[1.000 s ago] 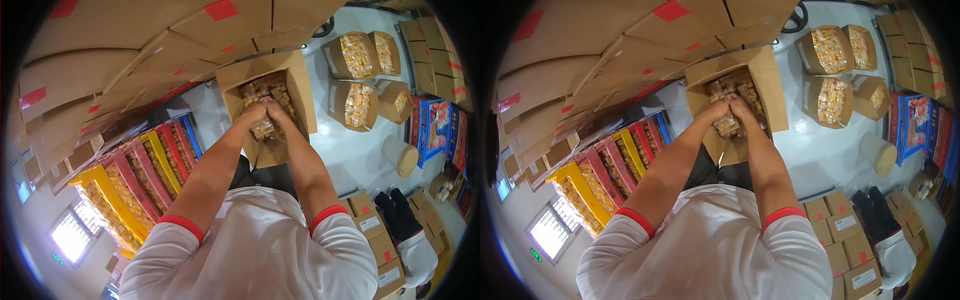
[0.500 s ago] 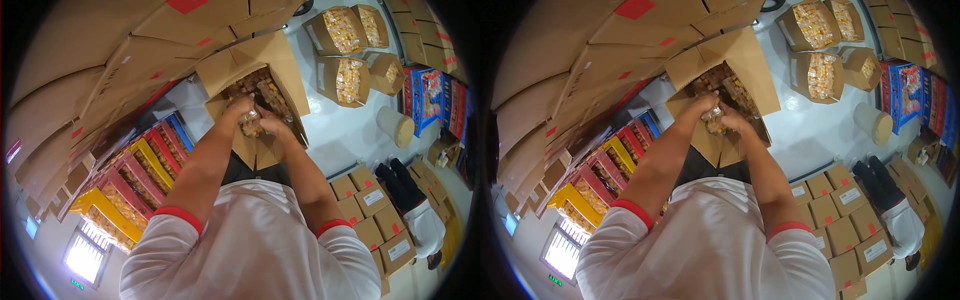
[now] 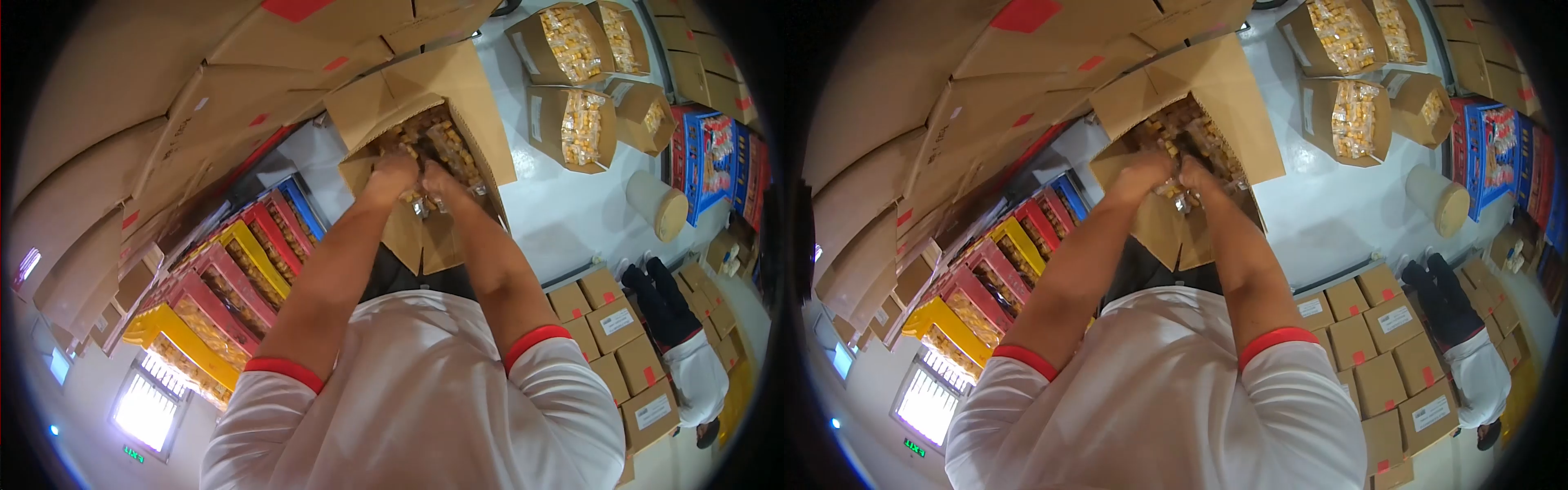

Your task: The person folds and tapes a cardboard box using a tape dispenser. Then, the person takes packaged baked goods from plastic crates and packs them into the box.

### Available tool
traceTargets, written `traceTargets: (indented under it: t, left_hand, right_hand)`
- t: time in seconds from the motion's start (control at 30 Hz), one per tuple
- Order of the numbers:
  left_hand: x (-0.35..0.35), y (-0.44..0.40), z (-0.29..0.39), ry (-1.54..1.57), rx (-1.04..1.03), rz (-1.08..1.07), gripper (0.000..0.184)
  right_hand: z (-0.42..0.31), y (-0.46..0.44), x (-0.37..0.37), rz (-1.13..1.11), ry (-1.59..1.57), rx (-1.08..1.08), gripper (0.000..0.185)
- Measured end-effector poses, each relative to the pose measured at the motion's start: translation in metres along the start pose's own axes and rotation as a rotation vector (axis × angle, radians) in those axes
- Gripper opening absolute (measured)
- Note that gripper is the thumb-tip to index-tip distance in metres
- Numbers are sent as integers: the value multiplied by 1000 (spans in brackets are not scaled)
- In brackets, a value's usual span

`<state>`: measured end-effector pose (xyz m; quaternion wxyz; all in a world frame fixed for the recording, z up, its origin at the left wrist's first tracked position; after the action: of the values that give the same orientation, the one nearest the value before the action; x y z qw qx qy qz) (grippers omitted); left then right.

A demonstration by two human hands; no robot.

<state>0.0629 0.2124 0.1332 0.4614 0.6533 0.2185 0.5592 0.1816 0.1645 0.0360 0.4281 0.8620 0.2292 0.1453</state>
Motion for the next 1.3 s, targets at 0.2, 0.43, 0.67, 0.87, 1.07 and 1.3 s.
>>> traceTargets:
  t: [0.2,0.43,0.67,0.87,1.07,1.3]
  left_hand:
    - [82,186,-24,408,-5,842,65]
    - [-44,133,-20,1503,143,570,61]
    - [-35,135,-21,1383,242,531,51]
    - [6,131,-43,1245,102,606,49]
    - [3,128,-46,1125,212,541,74]
    - [4,129,-47,1145,255,436,74]
  right_hand:
    - [-66,57,19,-205,84,-19,121]
    - [-27,27,-1,21,142,10,100]
    - [-6,-16,0,-151,-22,-181,53]
    - [-72,35,20,-168,-110,-97,115]
    - [-68,9,4,43,-227,-1,113]
    - [-46,-24,-7,97,-212,-4,102]
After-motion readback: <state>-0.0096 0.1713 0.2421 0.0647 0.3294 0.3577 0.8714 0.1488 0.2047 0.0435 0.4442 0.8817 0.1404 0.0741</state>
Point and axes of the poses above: each hand's wrist, its own y-axis away from the middle knuckle, its own x-axis out of the back of the hand, z = x × y, the point moved 2 cm from there along -y, towards the middle knuckle, and after that the axes turned 14 degrees about -y, right-handed, at the moved point
